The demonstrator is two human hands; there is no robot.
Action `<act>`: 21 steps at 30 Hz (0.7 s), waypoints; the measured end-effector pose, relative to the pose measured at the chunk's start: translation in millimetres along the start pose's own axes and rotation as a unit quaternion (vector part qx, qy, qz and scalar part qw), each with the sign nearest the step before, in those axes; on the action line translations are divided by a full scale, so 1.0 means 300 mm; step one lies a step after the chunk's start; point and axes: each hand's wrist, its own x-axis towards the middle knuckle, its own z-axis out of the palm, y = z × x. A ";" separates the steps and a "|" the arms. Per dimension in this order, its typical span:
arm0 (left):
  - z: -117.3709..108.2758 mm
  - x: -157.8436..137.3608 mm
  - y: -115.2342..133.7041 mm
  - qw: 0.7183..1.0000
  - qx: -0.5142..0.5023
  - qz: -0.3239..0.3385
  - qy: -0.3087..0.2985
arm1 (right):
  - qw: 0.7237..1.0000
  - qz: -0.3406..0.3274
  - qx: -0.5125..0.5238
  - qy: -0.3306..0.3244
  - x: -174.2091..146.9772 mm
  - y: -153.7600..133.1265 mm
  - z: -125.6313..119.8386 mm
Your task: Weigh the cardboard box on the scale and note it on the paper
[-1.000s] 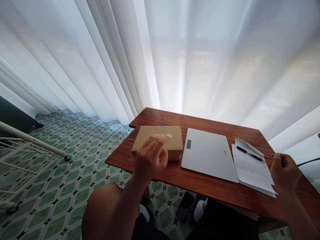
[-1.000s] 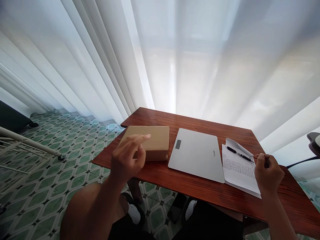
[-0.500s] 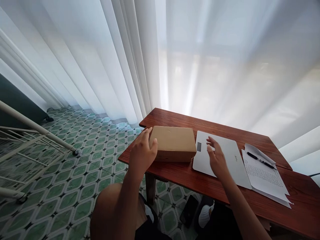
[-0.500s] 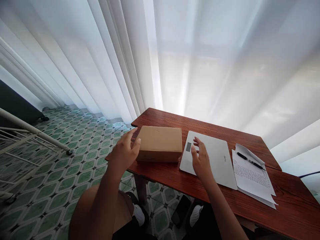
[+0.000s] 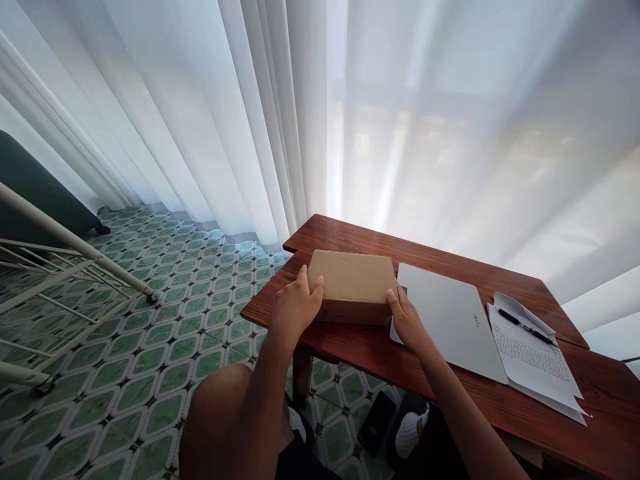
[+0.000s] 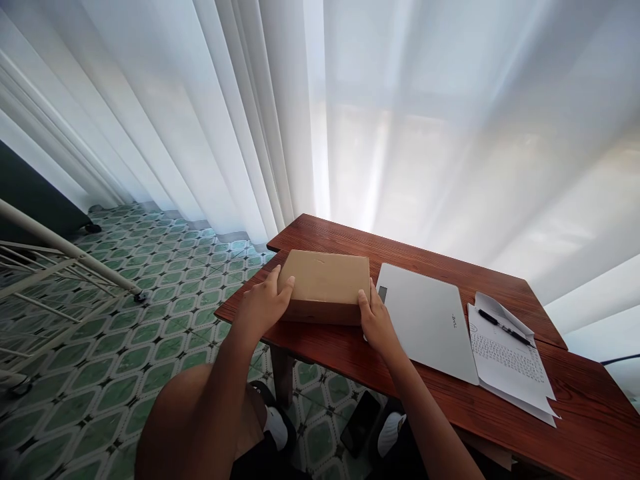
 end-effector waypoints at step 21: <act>0.009 -0.008 0.011 0.998 0.020 0.011 0.061 | 1.000 -0.025 0.003 -0.002 -0.021 -0.042 -0.006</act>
